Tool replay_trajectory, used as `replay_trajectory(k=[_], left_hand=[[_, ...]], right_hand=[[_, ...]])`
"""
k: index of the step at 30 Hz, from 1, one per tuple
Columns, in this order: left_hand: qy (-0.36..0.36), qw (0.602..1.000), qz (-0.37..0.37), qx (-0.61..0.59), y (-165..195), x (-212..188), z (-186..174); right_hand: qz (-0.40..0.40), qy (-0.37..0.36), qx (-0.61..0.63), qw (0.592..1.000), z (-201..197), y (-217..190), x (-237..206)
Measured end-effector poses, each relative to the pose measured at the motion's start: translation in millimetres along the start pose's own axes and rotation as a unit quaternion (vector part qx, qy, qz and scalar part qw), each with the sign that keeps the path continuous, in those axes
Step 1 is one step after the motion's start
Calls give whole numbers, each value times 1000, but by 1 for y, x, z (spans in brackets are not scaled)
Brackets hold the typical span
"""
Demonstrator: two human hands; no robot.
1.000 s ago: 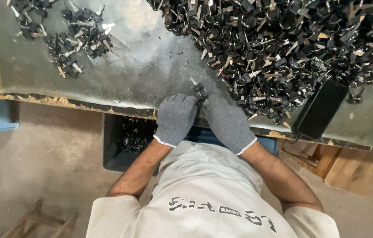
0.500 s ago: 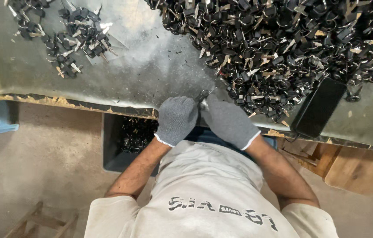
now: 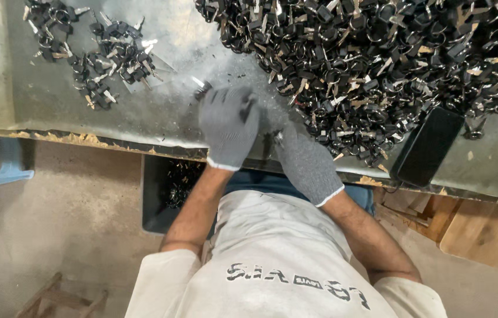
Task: The person wearing gray gloves picks small black metal parts one at a time from a large pile on the workbench, turns each part over in their hands, and places selected parts into a bin below the bench while setting others aside on the bench surface.
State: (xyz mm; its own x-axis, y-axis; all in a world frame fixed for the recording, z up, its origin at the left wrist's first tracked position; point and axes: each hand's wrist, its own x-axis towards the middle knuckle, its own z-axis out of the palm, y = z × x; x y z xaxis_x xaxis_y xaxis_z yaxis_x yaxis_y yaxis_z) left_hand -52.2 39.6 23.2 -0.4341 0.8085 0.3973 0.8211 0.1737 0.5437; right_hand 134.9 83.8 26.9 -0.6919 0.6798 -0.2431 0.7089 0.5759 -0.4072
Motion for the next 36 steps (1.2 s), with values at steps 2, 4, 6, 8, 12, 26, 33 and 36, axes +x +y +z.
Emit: replay_trajectory(k=[2, 4, 6, 8, 12, 26, 33, 36], left_hand=[[-72, 997, -20, -11, 0, 23, 27], [-52, 998, 9, -25, -3, 39, 49], [-26, 999, 41, -13, -8, 40, 54], [-21, 997, 67, -12, -8, 33, 50], [-128, 986, -7, -105, 11, 5, 23], [-151, 987, 61, 7, 10, -22, -24], [-231, 968, -73, -61, 13, -15, -12], [-245, 960, -108, -79, 6, -21, -16]], right_hand=[[-22, 17, 2, 1000, 1, -1, -1], [-41, 41, 11, 998, 2, -2, -2], [-47, 53, 35, 997, 2, -1, -4], [-51, 59, 37, 996, 3, 2, -6], [-35, -29, -31, 999, 2, 4, -3], [-47, 2, 50, 998, -2, 5, -7], [-87, 66, 130, 985, -7, 6, -8], [-60, 52, 158, 984, -12, 4, -4]])
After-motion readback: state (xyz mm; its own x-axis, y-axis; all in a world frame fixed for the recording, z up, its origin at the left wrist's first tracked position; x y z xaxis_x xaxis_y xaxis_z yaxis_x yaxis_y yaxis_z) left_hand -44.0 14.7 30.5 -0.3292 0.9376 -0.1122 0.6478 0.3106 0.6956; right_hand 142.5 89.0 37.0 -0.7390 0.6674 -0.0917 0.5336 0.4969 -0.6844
